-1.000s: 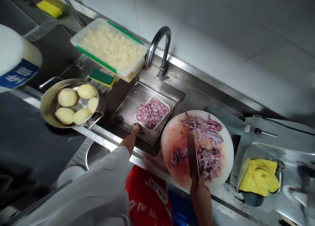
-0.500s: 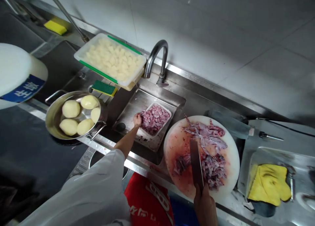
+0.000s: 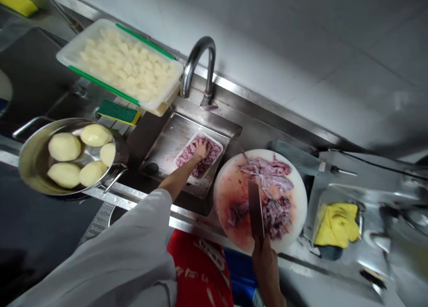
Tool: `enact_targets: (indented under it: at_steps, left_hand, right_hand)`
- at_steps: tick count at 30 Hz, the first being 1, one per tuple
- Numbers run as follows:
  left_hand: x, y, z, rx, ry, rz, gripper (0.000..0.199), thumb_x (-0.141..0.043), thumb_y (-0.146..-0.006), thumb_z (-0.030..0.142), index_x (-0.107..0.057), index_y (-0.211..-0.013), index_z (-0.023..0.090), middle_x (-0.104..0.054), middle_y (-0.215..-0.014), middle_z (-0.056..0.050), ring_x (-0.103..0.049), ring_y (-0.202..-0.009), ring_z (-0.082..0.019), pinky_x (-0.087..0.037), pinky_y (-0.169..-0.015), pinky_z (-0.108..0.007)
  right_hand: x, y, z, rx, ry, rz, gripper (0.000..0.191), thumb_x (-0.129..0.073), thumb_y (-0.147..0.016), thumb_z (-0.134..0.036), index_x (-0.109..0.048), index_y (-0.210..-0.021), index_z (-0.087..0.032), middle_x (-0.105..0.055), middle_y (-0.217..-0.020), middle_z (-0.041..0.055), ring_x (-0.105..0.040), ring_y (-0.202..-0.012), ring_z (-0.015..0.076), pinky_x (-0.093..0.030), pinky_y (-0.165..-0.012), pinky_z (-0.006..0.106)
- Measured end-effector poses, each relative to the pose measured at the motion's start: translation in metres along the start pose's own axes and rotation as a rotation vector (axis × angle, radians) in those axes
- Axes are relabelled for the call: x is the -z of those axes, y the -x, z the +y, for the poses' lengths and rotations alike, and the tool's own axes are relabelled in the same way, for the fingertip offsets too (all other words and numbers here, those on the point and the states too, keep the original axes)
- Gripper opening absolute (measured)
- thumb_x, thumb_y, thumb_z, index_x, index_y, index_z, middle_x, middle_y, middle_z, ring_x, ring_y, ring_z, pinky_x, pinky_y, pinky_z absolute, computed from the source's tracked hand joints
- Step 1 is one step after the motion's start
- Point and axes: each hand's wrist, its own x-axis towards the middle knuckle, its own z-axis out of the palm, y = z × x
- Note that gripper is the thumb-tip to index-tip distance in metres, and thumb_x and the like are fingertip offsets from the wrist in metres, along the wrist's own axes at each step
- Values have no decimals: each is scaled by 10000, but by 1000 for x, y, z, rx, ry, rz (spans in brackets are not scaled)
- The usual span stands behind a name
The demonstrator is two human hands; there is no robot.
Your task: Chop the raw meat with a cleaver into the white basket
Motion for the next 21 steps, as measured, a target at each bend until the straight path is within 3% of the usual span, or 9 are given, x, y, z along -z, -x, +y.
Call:
enact_targets:
  at_steps: [3, 6, 8, 10, 12, 16, 21]
  left_hand:
    - [40, 36, 35, 81, 77, 128, 234, -522, -959, 174, -590, -1156, 69, -540, -1299, -229, -422, -1230, -318, -310, -1045, -580]
    - [64, 114, 81, -6, 180, 178, 171, -462, -994, 209, -609, -1056, 146, -601, -1129, -124, -481, -1112, -244, -362, -1030, -479]
    - [66, 181, 115, -214, 293, 191, 175, -486, -986, 266, -642, -990, 186, -622, -1050, -100, -509, -1056, -250, -394, -967, -464]
    - [55, 241, 146, -437, 273, 69, 195, -575, -946, 364, -682, -1036, 228, -638, -1095, -93, -508, -1074, -277, -403, -922, -466]
    - [39, 282, 165, -533, 154, -76, 246, -627, -921, 373, -691, -1123, 248, -641, -1175, -93, -504, -1116, -294, -394, -942, -488]
    - [22, 306, 160, -582, 15, -187, 202, -609, -931, 249, -722, -1097, 247, -655, -1130, -83, -503, -1140, -280, -369, -1021, -513]
    - [30, 312, 137, -658, 32, -133, 247, -541, -967, 188, -712, -1140, 226, -663, -1128, -86, -521, -1107, -247, -420, -993, -441]
  right_hand:
    - [16, -2, -6, 42, 19, -32, 523, -309, -1000, -431, -571, -1320, -111, -738, -861, 179, -719, -807, 321, -465, -651, 350]
    - [27, -6, -6, 38, 91, 20, 481, -346, -1012, -358, -538, -1328, -50, -724, -825, 166, -697, -741, 281, -427, -631, 315]
    - [30, -9, -5, 81, 109, 62, 456, -335, -1020, -337, -550, -1290, -40, -717, -814, 168, -680, -713, 268, -414, -622, 310]
    - [31, -12, -7, 181, 108, 81, 441, -327, -1023, -328, -554, -1274, -44, -716, -843, 179, -675, -734, 269, -420, -633, 315]
    - [30, -15, -9, 286, 121, 61, 432, -324, -1027, -322, -541, -1288, -55, -717, -878, 182, -677, -763, 273, -428, -648, 320]
    - [34, -21, -9, 363, 180, -30, 376, -327, -1042, -306, -552, -1237, -76, -719, -879, 165, -684, -789, 265, -421, -663, 307]
    - [48, -19, -10, 401, 200, -27, 313, -349, -1044, -277, -568, -1182, -100, -726, -891, 148, -688, -818, 251, -406, -668, 289]
